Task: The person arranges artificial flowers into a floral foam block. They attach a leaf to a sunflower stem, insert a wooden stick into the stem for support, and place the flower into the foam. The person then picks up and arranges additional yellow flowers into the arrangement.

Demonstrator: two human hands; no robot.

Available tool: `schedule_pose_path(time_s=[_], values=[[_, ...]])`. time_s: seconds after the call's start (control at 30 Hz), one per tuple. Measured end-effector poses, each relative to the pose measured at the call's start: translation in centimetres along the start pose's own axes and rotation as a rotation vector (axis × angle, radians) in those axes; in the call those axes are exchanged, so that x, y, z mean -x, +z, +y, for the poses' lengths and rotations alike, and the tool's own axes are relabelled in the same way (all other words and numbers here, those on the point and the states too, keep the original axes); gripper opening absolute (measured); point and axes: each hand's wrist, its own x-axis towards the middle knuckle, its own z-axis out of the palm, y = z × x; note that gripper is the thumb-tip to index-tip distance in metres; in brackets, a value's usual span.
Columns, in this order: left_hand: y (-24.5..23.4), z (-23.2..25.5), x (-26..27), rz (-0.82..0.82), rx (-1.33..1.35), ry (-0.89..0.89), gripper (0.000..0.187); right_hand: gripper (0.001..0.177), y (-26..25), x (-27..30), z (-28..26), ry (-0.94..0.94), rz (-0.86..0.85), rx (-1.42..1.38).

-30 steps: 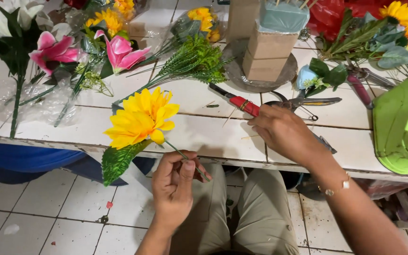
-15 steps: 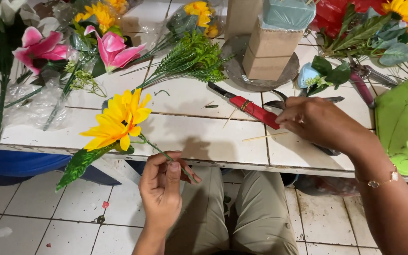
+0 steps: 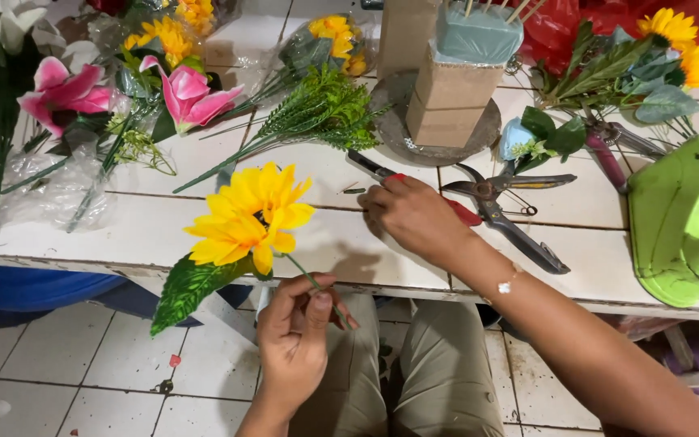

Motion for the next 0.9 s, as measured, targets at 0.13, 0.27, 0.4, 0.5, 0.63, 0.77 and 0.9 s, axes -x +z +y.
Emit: schedule_pose_path(time_s=[0.13, 0.27, 0.4, 0.5, 0.63, 0.77, 0.9], values=[[-0.8, -0.3, 0.5, 0.061, 0.029, -0.064, 0.024, 0.017, -0.7, -1.2, 0.6, 0.050, -0.091, -0.138], [-1.2, -0.1, 0.4, 0.077, 0.004, -0.060, 0.023, 0.008, -2.4, -1.3, 2.5, 0.358, 0.156, -0.777], [-1.0, -0.2, -0.7, 0.087, 0.002, -0.051, 0.022, 0.009, -5.2, -0.3, 2.9, 0.697, 0.318, -1.197], [-0.7, -0.7, -2.7, 0.033, 0.077, -0.011, 0.020, 0.004, -4.5, 0.8, 3.6, 0.748, 0.383, -1.486], [0.9, -0.9, -5.2, 0.036, 0.135, 0.066, 0.021, 0.011, -3.7, 2.3, 3.1, 0.773, 0.591, -1.758], [3.1, -1.0, -6.1, 0.036, 0.231, 0.014, 0.021, 0.010, -3.9, 4.3, 1.7, 0.742, 0.660, -1.870], [5.1, -1.9, -5.9, 0.038, 0.278, 0.003, 0.021, 0.008, -4.4, 5.3, -1.2, 0.749, 0.758, -1.928]])
